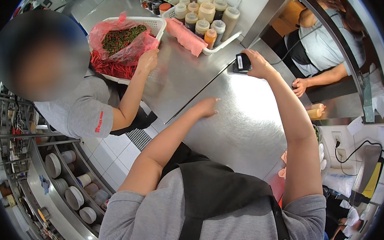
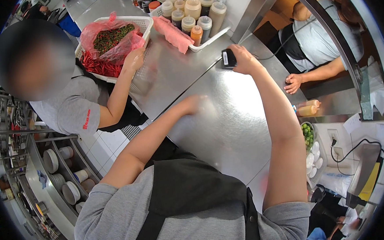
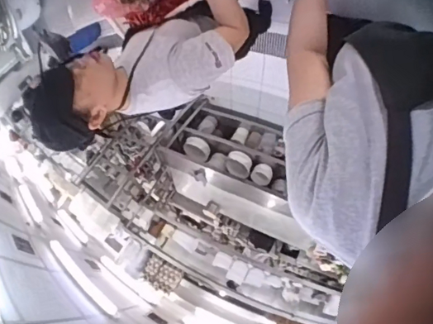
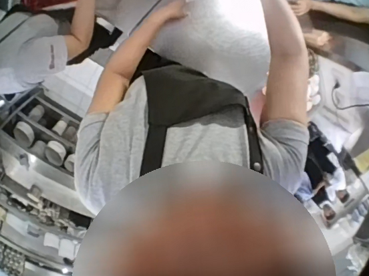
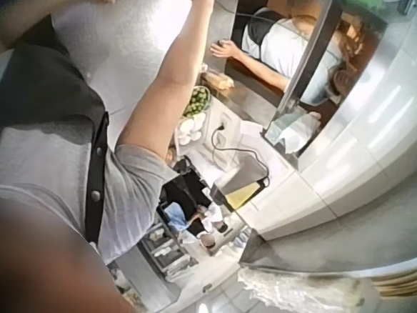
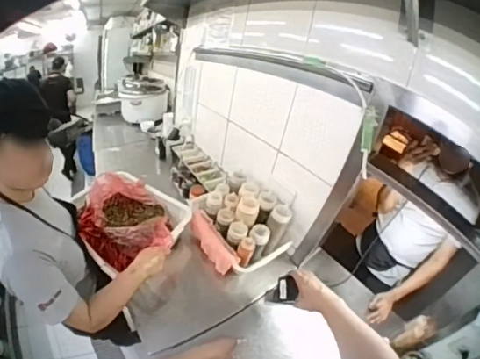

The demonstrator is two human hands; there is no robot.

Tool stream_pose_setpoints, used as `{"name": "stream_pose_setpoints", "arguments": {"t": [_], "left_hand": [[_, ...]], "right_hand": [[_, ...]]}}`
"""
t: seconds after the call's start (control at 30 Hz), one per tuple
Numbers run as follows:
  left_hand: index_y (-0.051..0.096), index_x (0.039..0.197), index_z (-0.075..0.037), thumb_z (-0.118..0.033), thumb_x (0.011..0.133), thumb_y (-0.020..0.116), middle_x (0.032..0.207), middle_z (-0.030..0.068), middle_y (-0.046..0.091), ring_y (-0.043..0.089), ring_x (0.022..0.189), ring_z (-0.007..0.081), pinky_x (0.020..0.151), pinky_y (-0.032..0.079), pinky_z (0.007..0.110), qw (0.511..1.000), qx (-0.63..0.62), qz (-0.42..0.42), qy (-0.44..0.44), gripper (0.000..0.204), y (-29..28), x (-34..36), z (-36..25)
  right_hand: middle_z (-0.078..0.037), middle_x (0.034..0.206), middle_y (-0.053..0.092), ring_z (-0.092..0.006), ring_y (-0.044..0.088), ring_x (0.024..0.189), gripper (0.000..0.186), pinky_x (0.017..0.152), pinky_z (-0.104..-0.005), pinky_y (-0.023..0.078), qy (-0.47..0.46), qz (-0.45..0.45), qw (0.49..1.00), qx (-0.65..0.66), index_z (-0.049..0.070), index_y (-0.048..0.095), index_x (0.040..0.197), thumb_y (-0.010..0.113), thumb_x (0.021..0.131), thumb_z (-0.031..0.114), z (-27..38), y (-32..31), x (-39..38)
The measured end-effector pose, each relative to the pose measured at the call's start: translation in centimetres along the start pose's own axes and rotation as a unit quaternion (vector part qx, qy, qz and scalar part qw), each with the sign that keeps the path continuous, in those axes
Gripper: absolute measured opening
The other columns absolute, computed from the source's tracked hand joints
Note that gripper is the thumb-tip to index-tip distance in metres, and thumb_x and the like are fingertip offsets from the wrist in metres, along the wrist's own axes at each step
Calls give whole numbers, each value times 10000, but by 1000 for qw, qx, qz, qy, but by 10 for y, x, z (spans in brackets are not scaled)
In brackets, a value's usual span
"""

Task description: Connecting and setting up a handheld payment terminal or electronic device in a kitchen.

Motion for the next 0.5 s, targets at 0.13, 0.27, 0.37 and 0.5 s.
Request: {"name": "stream_pose_setpoints", "arguments": {"t": [0.13,0.27,0.37,0.5], "left_hand": [[649,1177,-58,-193,847,732,990,135,724,693,904,302,793,537,440,990,-81,-36,-109,366,-33,-17,14],[645,985,-62,-203,866,716,954,90,708,686,811,275,727,529,426,979,-70,-124,-144,198,-41,-46,24],[613,935,-72,-204,884,699,930,78,690,670,749,277,665,515,412,953,-116,-264,-98,165,-42,-71,24],[600,1006,-88,-175,891,673,788,93,660,653,694,293,627,509,408,947,-16,-322,15,162,-37,-80,0]], "right_hand": [[-173,1209,592,-374,535,1208,686,1047,-419,446,22,21,999,14,56,524,1271,744,622,25,7,2,2],[-165,1218,593,-367,532,1215,687,1052,-409,447,23,29,999,10,58,514,1286,743,640,18,8,4,4],[-163,1227,591,-366,533,1213,681,1056,-407,445,28,31,999,7,58,511,1288,740,648,15,0,5,4],[-170,1251,584,-362,533,1219,692,1058,-408,442,29,39,999,17,55,509,1299,737,647,14,5,2,6]]}}
Point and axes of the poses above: each hand's wrist, its own x-axis towards the middle knuckle, its own y-axis out of the palm, z = x × y, the point moved 8 cm from there along x, towards the middle knuckle
